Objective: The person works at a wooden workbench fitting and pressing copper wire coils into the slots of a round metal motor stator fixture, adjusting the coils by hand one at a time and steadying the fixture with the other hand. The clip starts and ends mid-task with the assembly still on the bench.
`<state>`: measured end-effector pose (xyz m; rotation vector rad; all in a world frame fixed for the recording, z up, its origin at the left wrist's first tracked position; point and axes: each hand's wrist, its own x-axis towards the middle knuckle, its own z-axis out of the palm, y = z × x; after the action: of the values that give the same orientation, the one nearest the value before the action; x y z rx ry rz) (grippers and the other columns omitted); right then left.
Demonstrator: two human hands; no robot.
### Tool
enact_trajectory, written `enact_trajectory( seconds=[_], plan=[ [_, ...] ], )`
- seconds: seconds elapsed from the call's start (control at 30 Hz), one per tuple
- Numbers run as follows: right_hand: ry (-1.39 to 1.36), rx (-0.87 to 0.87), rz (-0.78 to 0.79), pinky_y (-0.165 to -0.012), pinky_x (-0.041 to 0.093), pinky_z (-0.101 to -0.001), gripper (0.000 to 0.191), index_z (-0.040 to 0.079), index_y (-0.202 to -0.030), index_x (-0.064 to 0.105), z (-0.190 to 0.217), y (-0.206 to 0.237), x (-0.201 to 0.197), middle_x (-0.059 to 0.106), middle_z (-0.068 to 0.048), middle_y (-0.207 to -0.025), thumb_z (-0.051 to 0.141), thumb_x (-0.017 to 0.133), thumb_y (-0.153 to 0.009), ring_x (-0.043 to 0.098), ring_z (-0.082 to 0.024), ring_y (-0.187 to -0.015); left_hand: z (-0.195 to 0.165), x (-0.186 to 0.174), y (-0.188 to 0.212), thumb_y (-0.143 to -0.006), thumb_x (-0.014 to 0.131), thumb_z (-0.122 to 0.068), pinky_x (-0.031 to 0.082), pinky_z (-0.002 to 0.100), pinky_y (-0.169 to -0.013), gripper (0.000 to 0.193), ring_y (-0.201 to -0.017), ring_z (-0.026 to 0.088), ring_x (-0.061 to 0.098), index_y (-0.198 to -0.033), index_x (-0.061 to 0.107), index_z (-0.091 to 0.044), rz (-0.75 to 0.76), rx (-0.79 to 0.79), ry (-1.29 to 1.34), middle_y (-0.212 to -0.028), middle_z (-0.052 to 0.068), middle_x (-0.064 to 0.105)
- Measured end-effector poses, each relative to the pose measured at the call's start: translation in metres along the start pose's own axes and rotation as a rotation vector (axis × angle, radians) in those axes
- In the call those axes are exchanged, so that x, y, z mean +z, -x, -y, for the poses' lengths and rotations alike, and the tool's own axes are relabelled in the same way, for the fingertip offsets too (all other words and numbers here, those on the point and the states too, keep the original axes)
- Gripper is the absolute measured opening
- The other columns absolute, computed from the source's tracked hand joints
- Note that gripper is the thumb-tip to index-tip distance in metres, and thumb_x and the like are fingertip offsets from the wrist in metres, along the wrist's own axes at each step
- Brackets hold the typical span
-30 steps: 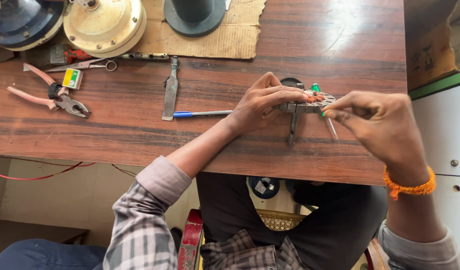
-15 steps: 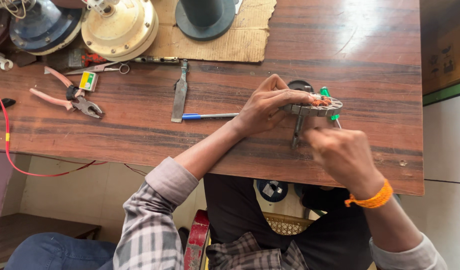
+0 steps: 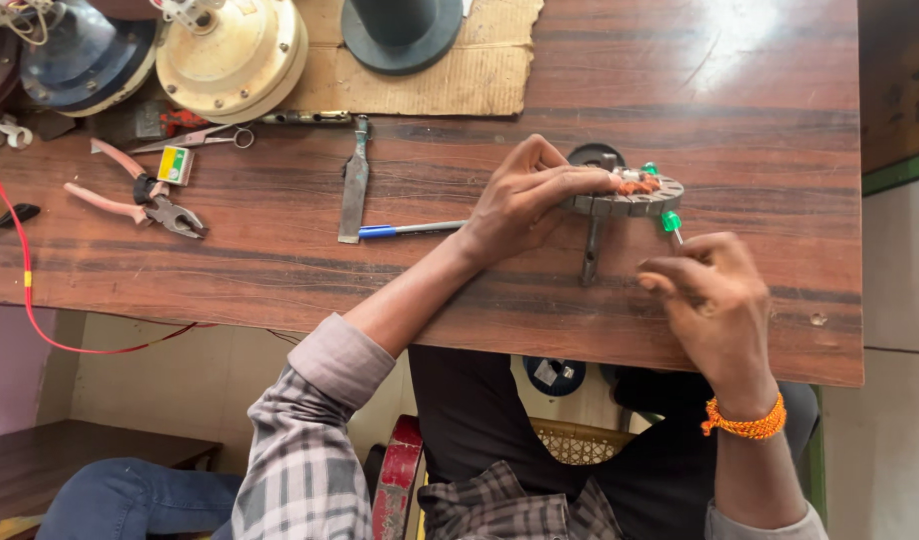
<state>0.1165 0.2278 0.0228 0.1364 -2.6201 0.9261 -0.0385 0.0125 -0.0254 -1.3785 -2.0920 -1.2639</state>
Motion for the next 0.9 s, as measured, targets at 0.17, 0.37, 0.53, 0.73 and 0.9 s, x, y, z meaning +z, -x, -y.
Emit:
enact_trajectory(
  seconds=[0.17,0.37,0.53,0.73,0.9],
  plan=[
    [-0.327,0.179,-0.175,-0.079,0.056,-0.025,0.009,0.004,-0.109,0.076,0.008,0.009,0.01,0.061,-0.006,-0.118,0.01,0.073,-0.102,0.063,-0.011,-0.093,0.0,-0.005,0.001,-0.09,0.075,-0.003,0.054,0.03,-0.093,0.053,-0.093,0.016,0.056,-0.136,0.062,-0.025,0.034,-0.037,0.015,-0.124,-0.01,0.074],
    [-0.803,0.383,-0.289,-0.07,0.044,-0.0181,0.019,0.003,-0.114,0.071,0.033,0.005,0.053,0.065,0.0,-0.115,0.018,0.074,-0.101,0.055,-0.003,-0.083,-0.006,-0.009,0.001,-0.087,0.076,0.0,0.054,0.031,-0.095,0.058,-0.095,0.017,0.057,-0.138,0.061,-0.025,0.033,-0.053,0.038,-0.125,-0.009,0.073],
    [-0.884,0.381,-0.402,-0.084,0.045,-0.0177,0.031,0.008,-0.111,0.054,0.046,-0.004,0.067,0.07,0.002,-0.107,0.018,0.079,-0.095,0.061,-0.002,-0.097,-0.02,-0.006,-0.003,-0.085,0.077,-0.001,0.053,0.029,-0.093,0.06,-0.098,0.018,0.056,-0.138,0.062,-0.024,0.014,-0.066,0.049,-0.129,-0.007,0.071],
    [-0.851,0.506,-0.466,-0.067,0.042,-0.0179,0.027,0.005,-0.11,0.055,0.044,-0.012,0.07,0.065,0.001,-0.094,0.007,0.079,-0.098,0.053,-0.001,-0.077,-0.031,-0.013,-0.012,-0.087,0.082,-0.025,0.047,0.035,-0.095,0.054,-0.097,0.02,0.053,-0.135,0.06,-0.019,0.056,-0.039,0.134,-0.129,-0.001,0.067],
    [-0.942,0.49,-0.477,-0.055,0.04,-0.0178,0.007,0.003,-0.107,0.062,0.043,-0.009,0.071,0.064,0.002,-0.081,0.001,0.066,-0.102,0.053,-0.002,-0.064,-0.044,-0.011,-0.016,-0.09,0.081,-0.027,0.048,0.033,-0.097,0.045,-0.101,0.019,0.057,-0.132,0.065,-0.022,-0.007,-0.114,0.074,-0.126,-0.004,0.071]
  ],
)
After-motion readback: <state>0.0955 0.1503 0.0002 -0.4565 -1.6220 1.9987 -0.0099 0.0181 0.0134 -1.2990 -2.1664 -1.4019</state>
